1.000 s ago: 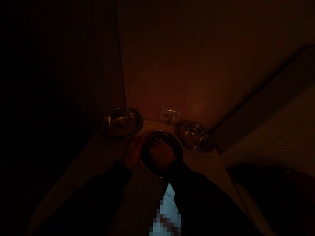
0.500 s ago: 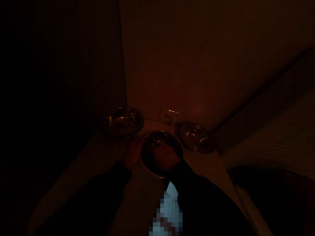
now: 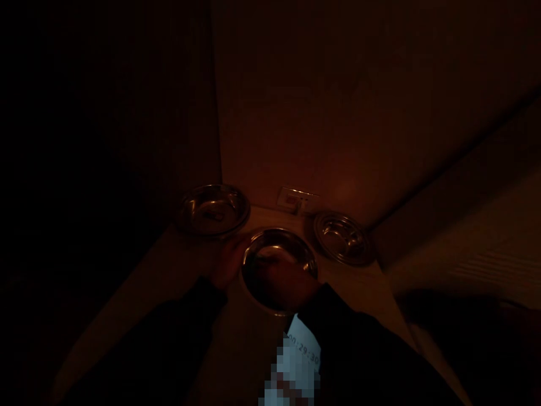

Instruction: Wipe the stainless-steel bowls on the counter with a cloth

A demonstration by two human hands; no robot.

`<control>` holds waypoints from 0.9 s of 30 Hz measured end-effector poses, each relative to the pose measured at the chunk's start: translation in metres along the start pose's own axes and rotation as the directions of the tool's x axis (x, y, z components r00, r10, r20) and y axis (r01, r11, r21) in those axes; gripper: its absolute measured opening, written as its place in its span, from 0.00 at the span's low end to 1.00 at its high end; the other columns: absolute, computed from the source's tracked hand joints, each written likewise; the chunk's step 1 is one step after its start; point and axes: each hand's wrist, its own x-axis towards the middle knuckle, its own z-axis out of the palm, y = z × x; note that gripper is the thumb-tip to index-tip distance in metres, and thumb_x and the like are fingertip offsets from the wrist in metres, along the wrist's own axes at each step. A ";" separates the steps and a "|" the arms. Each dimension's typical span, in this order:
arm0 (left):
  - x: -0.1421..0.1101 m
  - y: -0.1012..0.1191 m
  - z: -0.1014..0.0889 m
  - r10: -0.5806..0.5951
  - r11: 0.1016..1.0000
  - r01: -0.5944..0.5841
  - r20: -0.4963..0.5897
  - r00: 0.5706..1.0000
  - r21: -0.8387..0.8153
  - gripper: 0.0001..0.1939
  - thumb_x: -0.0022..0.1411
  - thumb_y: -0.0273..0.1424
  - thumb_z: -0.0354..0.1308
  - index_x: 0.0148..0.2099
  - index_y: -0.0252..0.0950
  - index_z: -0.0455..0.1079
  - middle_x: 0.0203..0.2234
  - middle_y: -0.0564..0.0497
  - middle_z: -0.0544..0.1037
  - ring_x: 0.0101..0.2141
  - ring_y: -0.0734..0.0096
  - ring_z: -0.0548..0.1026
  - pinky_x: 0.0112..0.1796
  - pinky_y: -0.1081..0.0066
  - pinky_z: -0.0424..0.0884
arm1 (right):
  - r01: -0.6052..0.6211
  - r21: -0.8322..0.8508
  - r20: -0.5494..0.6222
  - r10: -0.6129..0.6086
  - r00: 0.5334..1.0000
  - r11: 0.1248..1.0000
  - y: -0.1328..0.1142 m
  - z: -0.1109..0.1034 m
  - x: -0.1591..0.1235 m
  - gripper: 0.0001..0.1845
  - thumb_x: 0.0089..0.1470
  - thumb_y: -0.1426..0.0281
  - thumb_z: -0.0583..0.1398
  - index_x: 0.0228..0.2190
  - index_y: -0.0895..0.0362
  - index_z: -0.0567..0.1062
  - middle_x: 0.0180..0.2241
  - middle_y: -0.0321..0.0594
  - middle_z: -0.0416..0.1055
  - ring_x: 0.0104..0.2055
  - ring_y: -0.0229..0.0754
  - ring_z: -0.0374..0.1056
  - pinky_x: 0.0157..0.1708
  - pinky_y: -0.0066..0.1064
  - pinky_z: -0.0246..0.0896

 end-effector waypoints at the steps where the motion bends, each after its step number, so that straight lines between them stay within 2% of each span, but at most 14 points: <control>1: -0.001 0.000 -0.001 -0.003 1.000 0.003 0.002 1.000 -0.004 0.15 0.58 0.35 0.51 0.41 0.34 0.75 0.39 0.48 0.80 0.41 0.63 0.75 0.45 0.66 0.67 | -0.039 -0.022 -0.001 0.039 0.999 0.999 -0.001 0.000 0.002 0.16 0.56 0.77 0.54 0.44 0.56 0.75 0.46 0.45 0.73 0.54 0.45 0.62 0.51 0.35 0.58; 4: -0.004 0.000 -0.003 -0.007 1.000 0.007 0.024 1.000 0.005 0.15 0.58 0.36 0.51 0.40 0.33 0.75 0.39 0.47 0.80 0.43 0.63 0.75 0.46 0.66 0.67 | -0.137 -0.090 -0.001 0.137 0.991 0.986 -0.002 -0.001 0.009 0.16 0.58 0.76 0.53 0.46 0.60 0.74 0.46 0.48 0.73 0.52 0.47 0.63 0.49 0.35 0.59; 8: -0.009 0.000 -0.002 -0.021 0.999 0.020 0.051 0.999 0.027 0.18 0.60 0.35 0.50 0.49 0.34 0.71 0.46 0.46 0.77 0.48 0.63 0.73 0.50 0.66 0.65 | -0.250 -0.171 -0.005 0.253 0.968 0.953 0.001 -0.004 0.025 0.16 0.58 0.77 0.50 0.44 0.63 0.74 0.44 0.52 0.73 0.48 0.46 0.67 0.49 0.35 0.58; 11: -0.009 -0.002 0.000 -0.019 0.999 0.018 0.024 1.000 0.035 0.18 0.62 0.33 0.48 0.52 0.35 0.69 0.51 0.46 0.74 0.52 0.63 0.70 0.54 0.65 0.61 | -0.329 -0.224 -0.007 0.336 0.942 0.917 0.001 -0.007 0.037 0.17 0.58 0.79 0.48 0.41 0.66 0.74 0.42 0.56 0.73 0.44 0.47 0.69 0.46 0.36 0.59; 14: -0.005 -0.006 0.001 0.013 0.999 -0.013 -0.013 1.000 0.042 0.19 0.63 0.31 0.46 0.53 0.35 0.67 0.54 0.45 0.71 0.55 0.64 0.67 0.57 0.64 0.58 | -0.358 -0.255 0.006 0.371 0.929 0.898 0.001 -0.010 0.044 0.17 0.57 0.78 0.48 0.39 0.66 0.75 0.38 0.57 0.74 0.41 0.49 0.70 0.44 0.37 0.60; 17: -0.003 -0.008 0.001 0.036 0.997 -0.032 -0.045 0.998 0.077 0.18 0.64 0.32 0.44 0.51 0.33 0.69 0.51 0.43 0.73 0.53 0.63 0.69 0.56 0.62 0.59 | -0.322 -0.253 0.031 0.340 0.940 0.912 -0.001 -0.013 0.042 0.17 0.58 0.77 0.49 0.41 0.65 0.75 0.40 0.56 0.74 0.44 0.49 0.68 0.43 0.37 0.60; 21: -0.004 -0.005 0.003 0.028 0.994 -0.016 -0.110 0.994 0.109 0.16 0.64 0.30 0.44 0.45 0.34 0.71 0.45 0.44 0.77 0.47 0.62 0.73 0.52 0.61 0.64 | -0.206 -0.200 0.108 0.231 0.967 0.958 -0.005 -0.019 0.025 0.16 0.56 0.75 0.52 0.43 0.58 0.76 0.45 0.48 0.73 0.48 0.44 0.66 0.46 0.32 0.59; 25: -0.006 -0.002 0.006 0.006 0.996 0.005 -0.118 0.993 0.091 0.16 0.64 0.29 0.44 0.46 0.33 0.71 0.44 0.44 0.77 0.45 0.64 0.74 0.50 0.64 0.65 | -0.111 -0.130 0.200 0.136 0.970 0.985 -0.005 -0.024 0.007 0.12 0.55 0.73 0.56 0.38 0.53 0.78 0.42 0.41 0.74 0.46 0.41 0.67 0.46 0.29 0.59; 27: -0.006 -0.003 0.006 0.012 0.997 -0.003 -0.117 0.993 0.075 0.16 0.63 0.29 0.44 0.46 0.34 0.71 0.44 0.46 0.77 0.46 0.65 0.74 0.50 0.65 0.65 | -0.099 -0.083 0.201 0.114 0.973 0.992 -0.005 -0.024 0.002 0.12 0.56 0.72 0.56 0.39 0.53 0.78 0.42 0.41 0.74 0.45 0.40 0.68 0.46 0.28 0.60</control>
